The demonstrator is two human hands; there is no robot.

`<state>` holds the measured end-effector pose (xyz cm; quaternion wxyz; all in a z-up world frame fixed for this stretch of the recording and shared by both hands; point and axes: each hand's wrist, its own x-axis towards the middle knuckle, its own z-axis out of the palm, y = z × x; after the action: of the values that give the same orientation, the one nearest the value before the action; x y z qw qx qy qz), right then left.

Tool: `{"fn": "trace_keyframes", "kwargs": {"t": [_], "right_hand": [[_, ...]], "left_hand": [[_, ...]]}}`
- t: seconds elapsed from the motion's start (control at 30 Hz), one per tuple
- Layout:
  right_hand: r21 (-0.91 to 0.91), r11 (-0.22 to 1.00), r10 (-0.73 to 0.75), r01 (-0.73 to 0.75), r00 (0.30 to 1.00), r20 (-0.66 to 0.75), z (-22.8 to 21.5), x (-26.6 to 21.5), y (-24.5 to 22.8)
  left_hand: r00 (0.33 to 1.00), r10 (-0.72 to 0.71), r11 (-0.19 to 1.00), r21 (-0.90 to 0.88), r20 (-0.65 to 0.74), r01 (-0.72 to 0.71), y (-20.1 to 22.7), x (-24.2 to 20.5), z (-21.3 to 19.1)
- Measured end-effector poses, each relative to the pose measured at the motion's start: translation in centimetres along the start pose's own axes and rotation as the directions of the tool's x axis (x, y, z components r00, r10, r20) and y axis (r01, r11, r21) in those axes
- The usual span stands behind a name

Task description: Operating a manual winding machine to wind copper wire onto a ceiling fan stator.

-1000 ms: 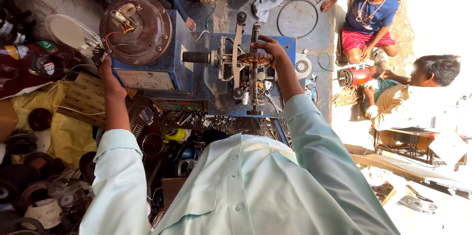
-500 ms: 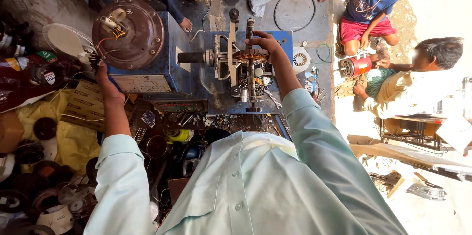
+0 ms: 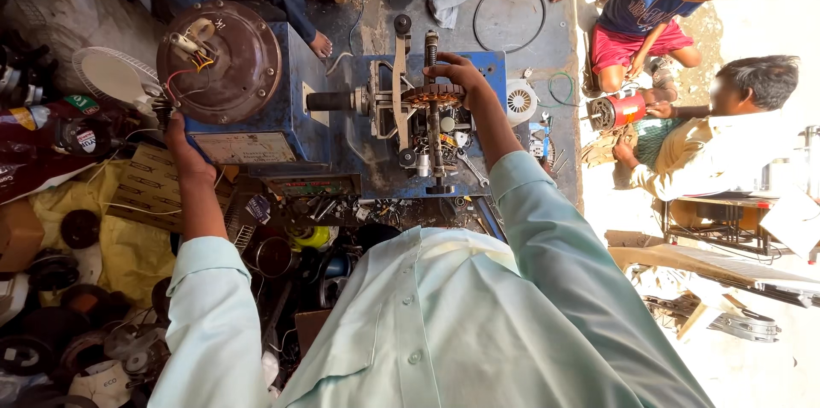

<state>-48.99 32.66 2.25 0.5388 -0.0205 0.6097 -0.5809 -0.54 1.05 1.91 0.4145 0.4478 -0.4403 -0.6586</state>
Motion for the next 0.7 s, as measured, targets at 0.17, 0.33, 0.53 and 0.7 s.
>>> {"fn": "trace_keyframes", "kwargs": {"t": [0.17, 0.33, 0.53, 0.7], "right_hand": [[-0.147, 0.988, 0.024, -0.035, 0.997, -0.08, 1.2, -2.8, -1.8], [-0.096, 0.995, -0.015, 0.016, 1.0, 0.012, -0.2, 0.7, 0.3], [-0.151, 0.988, 0.011, -0.023, 0.997, -0.076, -0.3, 0.5, 0.0], [-0.071, 0.997, -0.034, 0.036, 0.999, 0.025, -0.8, 1.2, 0.5]], "left_hand": [[0.99, -0.042, 0.992, -0.109, 0.137, 0.057, -0.4, 0.4, -0.2], [0.997, -0.016, 0.995, -0.098, 0.071, 0.023, -1.5, 1.4, -1.5], [0.998, 0.031, 0.997, -0.072, 0.055, -0.027, -1.5, 1.3, -1.0], [0.994, 0.077, 0.996, -0.053, 0.077, -0.073, 0.0, 0.0, 0.2]]}}
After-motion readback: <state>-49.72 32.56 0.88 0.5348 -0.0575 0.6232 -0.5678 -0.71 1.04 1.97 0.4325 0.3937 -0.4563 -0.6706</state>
